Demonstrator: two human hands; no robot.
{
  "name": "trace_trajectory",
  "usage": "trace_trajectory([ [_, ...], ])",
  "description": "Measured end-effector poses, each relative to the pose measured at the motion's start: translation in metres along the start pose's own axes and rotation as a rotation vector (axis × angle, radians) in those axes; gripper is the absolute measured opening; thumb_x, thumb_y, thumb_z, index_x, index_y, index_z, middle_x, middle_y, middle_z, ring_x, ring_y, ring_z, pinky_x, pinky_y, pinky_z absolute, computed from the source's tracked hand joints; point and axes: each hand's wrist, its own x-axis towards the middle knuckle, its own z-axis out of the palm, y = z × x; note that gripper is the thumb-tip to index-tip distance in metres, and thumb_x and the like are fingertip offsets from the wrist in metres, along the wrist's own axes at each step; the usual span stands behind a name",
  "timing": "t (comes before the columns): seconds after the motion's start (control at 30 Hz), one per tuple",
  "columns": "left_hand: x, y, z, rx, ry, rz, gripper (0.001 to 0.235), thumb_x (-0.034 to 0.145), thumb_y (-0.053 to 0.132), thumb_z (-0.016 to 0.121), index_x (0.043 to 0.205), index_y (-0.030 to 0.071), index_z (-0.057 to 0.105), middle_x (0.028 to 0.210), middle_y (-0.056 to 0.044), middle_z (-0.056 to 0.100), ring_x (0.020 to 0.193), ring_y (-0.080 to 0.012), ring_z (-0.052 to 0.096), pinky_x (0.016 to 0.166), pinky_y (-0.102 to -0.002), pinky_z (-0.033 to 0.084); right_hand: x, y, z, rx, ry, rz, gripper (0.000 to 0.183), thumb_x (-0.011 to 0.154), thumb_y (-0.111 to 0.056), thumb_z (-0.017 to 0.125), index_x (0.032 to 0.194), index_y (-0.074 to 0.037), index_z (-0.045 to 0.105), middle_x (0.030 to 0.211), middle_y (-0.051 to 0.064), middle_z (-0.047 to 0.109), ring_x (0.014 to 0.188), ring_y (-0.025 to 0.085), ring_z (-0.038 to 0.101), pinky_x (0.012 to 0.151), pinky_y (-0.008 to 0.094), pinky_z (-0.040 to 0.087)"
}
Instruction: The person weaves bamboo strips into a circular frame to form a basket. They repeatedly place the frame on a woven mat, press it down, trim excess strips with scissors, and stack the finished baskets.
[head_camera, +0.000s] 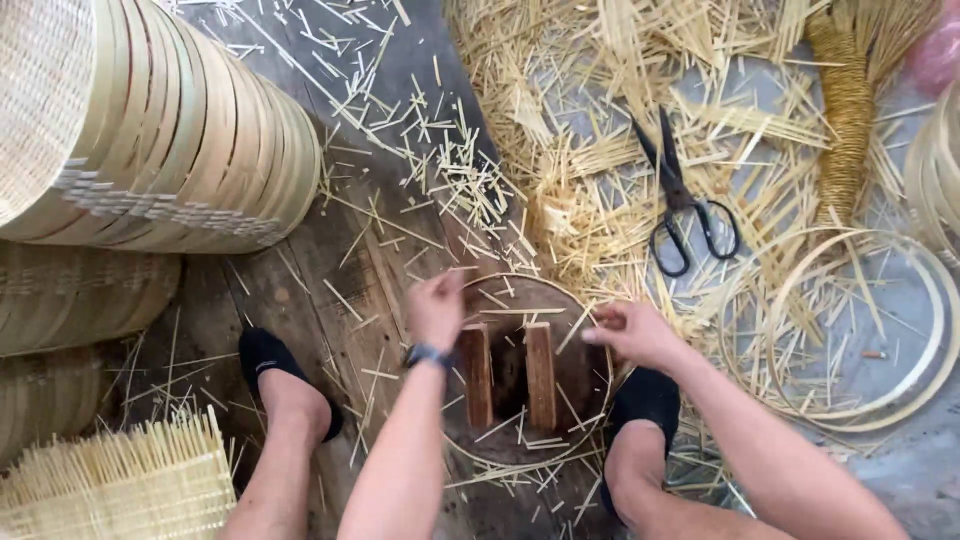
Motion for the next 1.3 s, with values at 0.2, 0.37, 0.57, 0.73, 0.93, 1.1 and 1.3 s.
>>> trace_trajectory([
  [0.2, -0.041, -0.132, -0.042, -0.152, -0.226, -0.265, 0.039, 0.083, 0.039, 0.082, 0.101, 0.004, 0.082, 0.085, -0.013, 0.077, 0.069, -0.0227, 0.067, 0.063, -0.038, 0.052, -0.001, 0.049, 0.021, 0.025, 0.074, 0.05, 0.025, 0.082, -0.021, 0.085, 0.091, 0.001, 0.077, 0.07, 0.01, 0.073, 0.053, 0.015, 0.063, 0.052, 0.033, 0.053],
  [0.37, -0.024, -0.131, -0.038, -0.454, -0.282, -0.556, 0.028, 0.079, 0.023, 0.088, 0.095, 0.003, 0.078, 0.084, -0.007, 0.076, 0.066, -0.017, 0.065, 0.059, -0.034, 0.052, 0.01, 0.034, 0.013, 0.096, 0.065, 0.117, 0.022, 0.08, -0.018, 0.086, 0.085, 0.0, 0.076, 0.067, 0.007, 0.071, 0.05, 0.015, 0.062, 0.049, 0.031, 0.052],
  [0.57, -0.022, -0.16, -0.018, -0.379, -0.136, -0.468, 0.024, 0.076, 0.02, 0.091, 0.091, 0.006, 0.079, 0.086, -0.004, 0.076, 0.072, -0.0133, 0.065, 0.066, -0.03, 0.052, 0.007, 0.018, 0.014, 0.16, 0.12, 0.122, 0.023, 0.078, -0.018, 0.089, 0.081, 0.001, 0.076, 0.067, 0.009, 0.069, 0.051, 0.016, 0.06, 0.048, 0.033, 0.05],
  [0.73, -0.098, -0.116, -0.028, -0.342, 0.093, -0.394, 0.019, 0.085, 0.02, 0.085, 0.094, 0.005, 0.078, 0.088, -0.004, 0.077, 0.077, -0.0155, 0.067, 0.072, -0.031, 0.053, 0.02, 0.03, 0.019, 0.118, 0.242, -0.286, 0.031, 0.08, -0.021, 0.09, 0.1, -0.004, 0.075, 0.082, 0.003, 0.076, 0.069, 0.009, 0.07, 0.061, 0.026, 0.055],
  [0.93, -0.135, -0.156, 0.014, -0.842, 0.038, -0.914, 0.033, 0.089, 0.01, 0.076, 0.12, 0.005, 0.064, 0.093, -0.004, 0.07, 0.079, -0.0195, 0.068, 0.068, -0.044, 0.057, 0.037, 0.056, 0.034, 0.361, 0.045, 0.126, 0.025, 0.078, -0.012, 0.084, 0.097, 0.0, 0.073, 0.081, 0.01, 0.074, 0.065, 0.019, 0.071, 0.053, 0.034, 0.06],
  [1.1, -0.149, -0.148, 0.018, -1.056, 0.143, -0.897, 0.017, 0.088, 0.008, 0.077, 0.098, 0.007, 0.063, 0.081, -0.004, 0.067, 0.072, -0.0176, 0.065, 0.065, -0.04, 0.058, 0.04, 0.052, 0.032, 0.309, 0.096, 0.124, 0.022, 0.086, -0.012, 0.083, 0.094, 0.006, 0.072, 0.079, 0.013, 0.07, 0.06, 0.02, 0.066, 0.05, 0.032, 0.055],
  [1.3, -0.178, -0.111, 0.038, -1.118, 0.126, -0.977, 0.022, 0.086, 0.0, 0.078, 0.096, 0.004, 0.058, 0.089, -0.009, 0.07, 0.081, -0.0223, 0.071, 0.074, -0.042, 0.065, -0.004, 0.03, 0.03, 0.396, 0.054, 0.075, 0.018, 0.086, -0.011, 0.079, 0.097, 0.001, 0.071, 0.084, 0.01, 0.074, 0.065, 0.018, 0.073, 0.055, 0.03, 0.063],
])
